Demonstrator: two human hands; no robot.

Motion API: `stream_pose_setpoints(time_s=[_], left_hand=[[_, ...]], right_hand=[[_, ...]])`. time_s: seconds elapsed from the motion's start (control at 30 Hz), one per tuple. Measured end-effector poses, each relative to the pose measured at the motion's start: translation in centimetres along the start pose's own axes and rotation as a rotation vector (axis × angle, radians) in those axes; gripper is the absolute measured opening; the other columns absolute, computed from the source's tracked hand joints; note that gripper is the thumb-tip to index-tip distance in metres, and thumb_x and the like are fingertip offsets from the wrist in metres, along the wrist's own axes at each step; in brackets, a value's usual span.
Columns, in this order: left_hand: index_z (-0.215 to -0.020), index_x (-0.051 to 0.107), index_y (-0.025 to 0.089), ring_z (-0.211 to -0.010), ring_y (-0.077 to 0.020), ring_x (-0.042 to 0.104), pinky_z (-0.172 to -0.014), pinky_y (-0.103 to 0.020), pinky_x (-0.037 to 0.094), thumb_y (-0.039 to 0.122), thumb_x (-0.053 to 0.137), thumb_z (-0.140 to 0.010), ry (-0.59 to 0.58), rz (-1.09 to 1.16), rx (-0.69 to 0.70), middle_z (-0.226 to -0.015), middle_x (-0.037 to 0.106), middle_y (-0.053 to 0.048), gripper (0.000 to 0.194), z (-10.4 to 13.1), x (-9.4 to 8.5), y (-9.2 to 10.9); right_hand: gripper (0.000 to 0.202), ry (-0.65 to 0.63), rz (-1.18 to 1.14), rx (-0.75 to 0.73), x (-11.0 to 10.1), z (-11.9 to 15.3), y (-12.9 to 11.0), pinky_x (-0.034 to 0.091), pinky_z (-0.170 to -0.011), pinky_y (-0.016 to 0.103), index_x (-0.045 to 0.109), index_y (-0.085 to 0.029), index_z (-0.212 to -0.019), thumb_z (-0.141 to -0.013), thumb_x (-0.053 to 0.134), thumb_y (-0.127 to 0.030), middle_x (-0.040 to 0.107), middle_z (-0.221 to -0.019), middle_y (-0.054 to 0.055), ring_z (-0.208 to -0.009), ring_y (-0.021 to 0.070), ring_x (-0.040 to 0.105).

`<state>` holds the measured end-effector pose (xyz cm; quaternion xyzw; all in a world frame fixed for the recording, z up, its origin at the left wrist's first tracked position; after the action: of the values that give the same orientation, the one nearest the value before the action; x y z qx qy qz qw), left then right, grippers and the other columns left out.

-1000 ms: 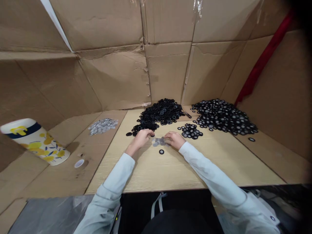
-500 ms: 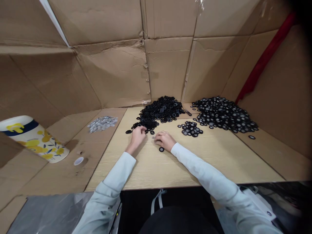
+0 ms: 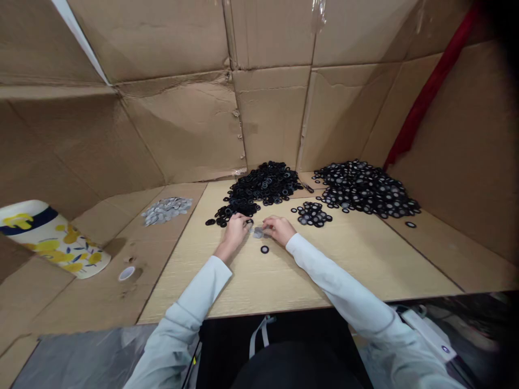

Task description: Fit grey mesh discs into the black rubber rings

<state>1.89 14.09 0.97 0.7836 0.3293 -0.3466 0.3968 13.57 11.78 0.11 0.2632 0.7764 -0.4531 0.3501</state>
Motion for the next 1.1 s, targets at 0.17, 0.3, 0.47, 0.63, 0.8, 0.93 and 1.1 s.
stream_pose_setpoints(time_s=[0.17,0.3,0.47,0.63,0.8,0.93,1.1], left_hand=[[-0.078,0.064,0.016,-0.065,-0.0155,0.057,-0.063,-0.027,0.044,0.016,0.053,-0.071,-0.033,0.16,-0.106,-0.071,0.064,-0.004,0.013,0.3,0.6,-0.8],[-0.08,0.063,0.016,-0.067,-0.0158,0.059,-0.065,-0.029,0.045,0.016,0.054,-0.068,0.049,0.454,-0.231,-0.074,0.065,-0.005,0.015,0.5,0.3,-1.3],[-0.082,0.065,0.012,-0.073,-0.0163,0.062,-0.075,-0.034,0.048,0.018,0.066,-0.059,0.002,1.097,-0.481,-0.085,0.067,-0.008,0.023,1.5,2.4,-0.9],[-0.069,0.067,0.01,-0.083,-0.0165,0.062,-0.088,-0.031,0.043,0.018,0.068,-0.058,-0.029,1.471,-0.541,-0.08,0.068,-0.008,0.013,1.5,2.8,1.2],[-0.072,0.069,0.01,-0.085,-0.0168,0.061,-0.089,-0.031,0.042,0.009,0.067,-0.055,-0.109,1.52,-0.526,-0.086,0.068,-0.008,0.017,1.9,2.7,3.0],[-0.088,0.069,0.012,-0.081,-0.0171,0.063,-0.087,-0.034,0.043,0.013,0.069,-0.059,-0.229,1.433,-0.463,-0.094,0.068,-0.01,0.03,2.4,3.1,4.1],[-0.097,0.067,0.013,-0.083,-0.0182,0.063,-0.086,-0.035,0.044,0.02,0.072,-0.06,-0.205,1.306,-0.412,-0.104,0.065,-0.011,0.038,2.3,2.8,3.8]], right_hand=[[0.009,0.008,-0.093,0.047,-0.2,0.0,0.7,0.044,-0.068,0.024,0.068,-0.019,-0.076,-0.072,0.061,-0.017,0.069,-0.077,0.003,-0.069,0.0144,0.061],[0.009,0.032,-0.251,0.133,-0.3,0.2,1.4,0.045,-0.061,0.023,0.065,-0.017,-0.073,-0.073,0.056,-0.014,0.067,-0.067,0.002,-0.06,0.0126,0.06],[0.006,0.059,-0.491,0.239,-0.2,0.5,2.2,0.041,-0.045,0.019,0.059,-0.016,-0.071,-0.071,0.053,-0.016,0.058,-0.058,-0.001,-0.046,0.0086,0.051],[0.013,0.113,-0.671,0.253,-0.3,0.8,2.2,0.041,-0.044,0.02,0.055,-0.017,-0.072,-0.072,0.051,-0.028,0.056,-0.066,-0.001,-0.048,0.008,0.048],[0.01,0.241,-0.502,0.169,-2.1,0.7,1.9,0.045,-0.061,0.026,0.056,-0.017,-0.069,-0.071,0.052,-0.027,0.056,-0.073,0.002,-0.066,0.013,0.053],[0.008,0.324,-0.352,0.104,-3.4,0.8,1.5,0.044,-0.074,0.032,0.057,-0.018,-0.066,-0.071,0.054,-0.023,0.058,-0.077,0.004,-0.076,0.0157,0.054],[0.008,0.327,-0.339,0.096,-3.6,0.9,1.3,0.045,-0.073,0.031,0.058,-0.019,-0.064,-0.071,0.055,-0.023,0.06,-0.076,0.004,-0.075,0.0159,0.056]])
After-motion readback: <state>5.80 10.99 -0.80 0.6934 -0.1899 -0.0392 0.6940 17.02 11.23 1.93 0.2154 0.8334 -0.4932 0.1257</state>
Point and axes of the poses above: each hand's wrist, its own z-axis away from the middle knuckle, its own x-axis out of the palm, y = z × x, the point moved 10 cm from there along -z, towards the middle knuckle
